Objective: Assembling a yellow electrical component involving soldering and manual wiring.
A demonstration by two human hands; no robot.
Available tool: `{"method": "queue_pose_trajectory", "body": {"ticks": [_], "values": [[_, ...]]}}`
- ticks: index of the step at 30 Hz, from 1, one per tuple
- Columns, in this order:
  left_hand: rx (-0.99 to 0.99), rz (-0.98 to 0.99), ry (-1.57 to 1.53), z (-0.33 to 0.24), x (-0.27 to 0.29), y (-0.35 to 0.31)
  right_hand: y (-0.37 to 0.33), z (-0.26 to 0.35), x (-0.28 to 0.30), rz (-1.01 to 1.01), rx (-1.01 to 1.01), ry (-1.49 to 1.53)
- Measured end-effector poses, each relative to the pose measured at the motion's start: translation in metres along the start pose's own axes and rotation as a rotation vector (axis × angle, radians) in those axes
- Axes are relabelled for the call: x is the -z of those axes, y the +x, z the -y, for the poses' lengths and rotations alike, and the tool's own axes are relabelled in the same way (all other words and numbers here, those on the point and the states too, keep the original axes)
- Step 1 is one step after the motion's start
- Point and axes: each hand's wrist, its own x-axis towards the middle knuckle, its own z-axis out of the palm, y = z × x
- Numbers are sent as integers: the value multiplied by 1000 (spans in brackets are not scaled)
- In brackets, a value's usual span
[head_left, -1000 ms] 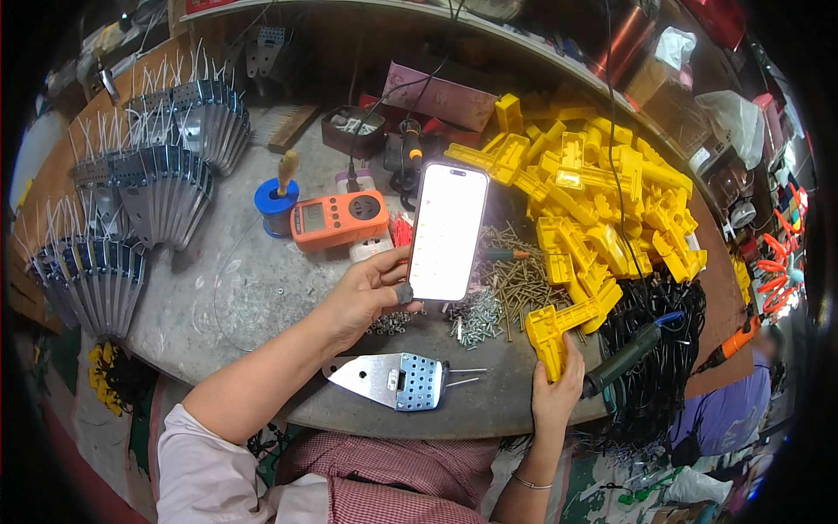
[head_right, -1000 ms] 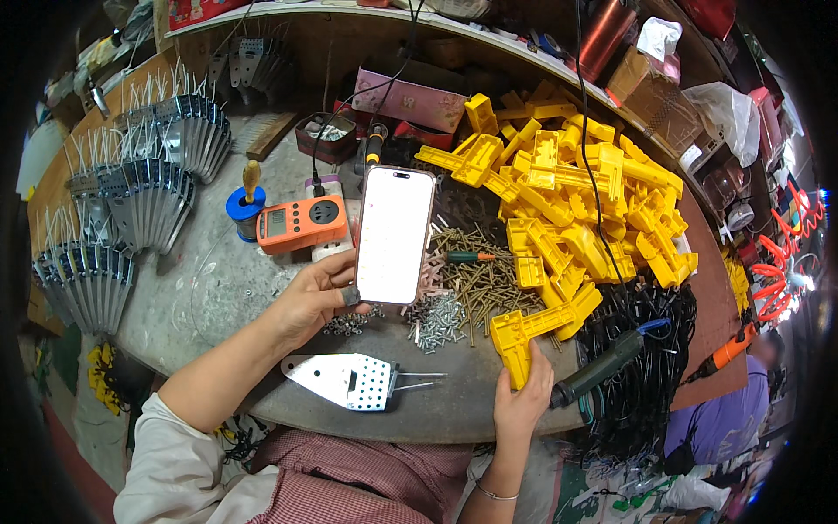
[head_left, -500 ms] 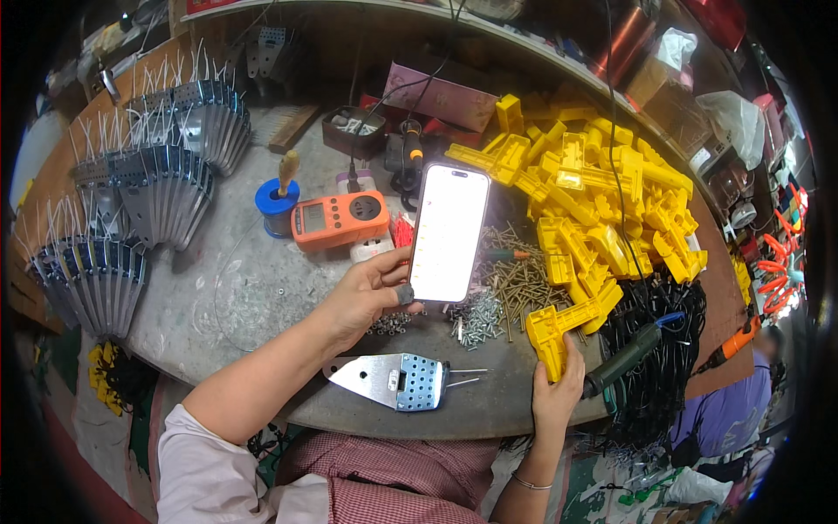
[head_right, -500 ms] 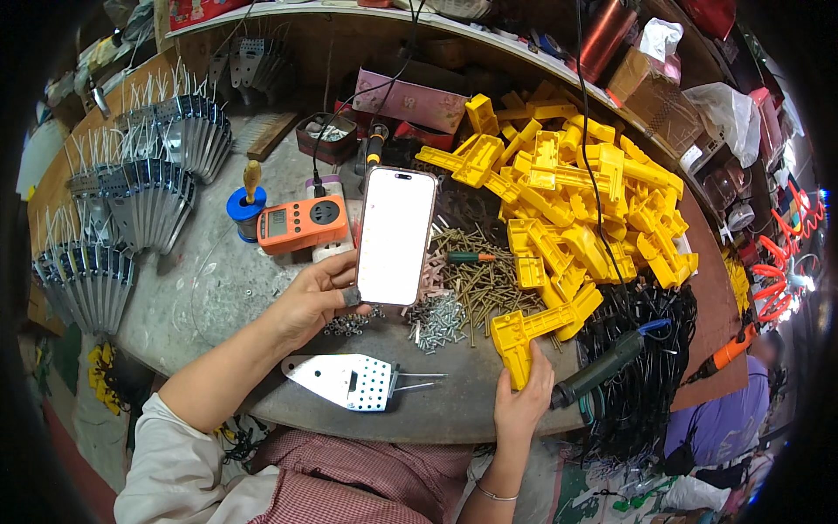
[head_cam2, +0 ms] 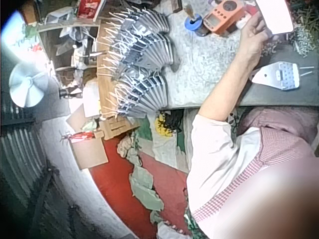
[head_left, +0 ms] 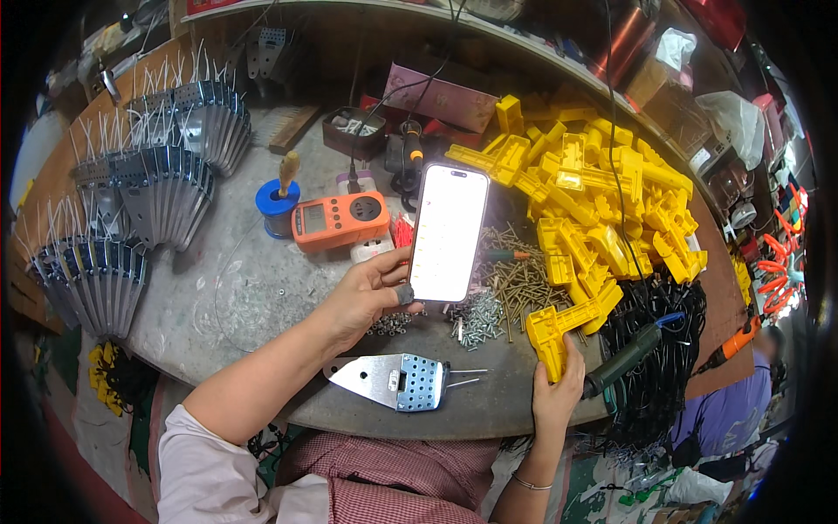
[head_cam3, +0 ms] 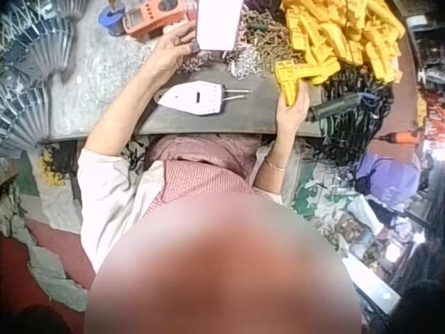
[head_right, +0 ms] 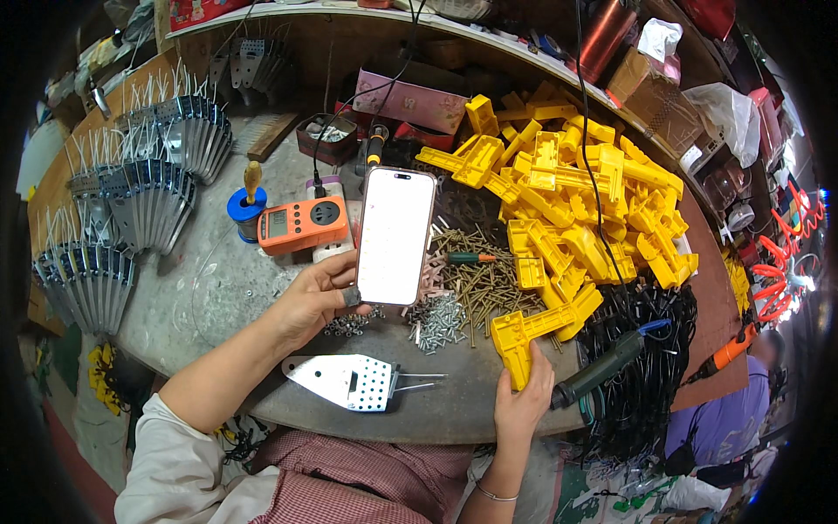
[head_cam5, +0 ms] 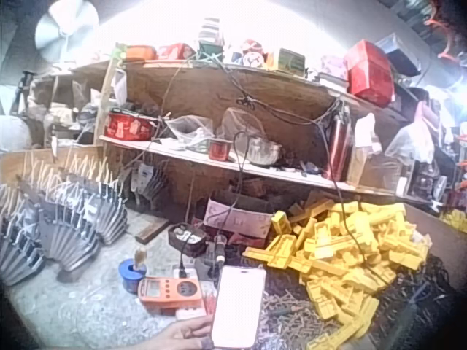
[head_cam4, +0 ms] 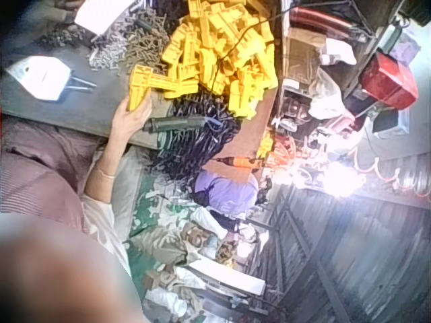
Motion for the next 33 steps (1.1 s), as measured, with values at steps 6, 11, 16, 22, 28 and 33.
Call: {"method": "queue_pose_trajectory", "body": {"ticks": [6, 11, 16, 22, 28, 33], "values": [[-5, 7, -11, 2, 2, 1, 0, 1, 0, -5, -6, 0], [-10, -2, 2, 0, 0, 1, 0, 1, 0, -5, -10, 0], [-12, -9, -2, 2, -1, 0, -1, 1, 0, -17, -34, 9], [-15, 3, -12, 3, 0, 0, -1, 2, 1, -6, -42, 3], [-10, 10, -5, 2, 2, 2, 1, 2, 0, -10, -30, 8], [-45, 3, -26, 3, 6, 1, 2, 4, -2, -33, -28, 43]]}}
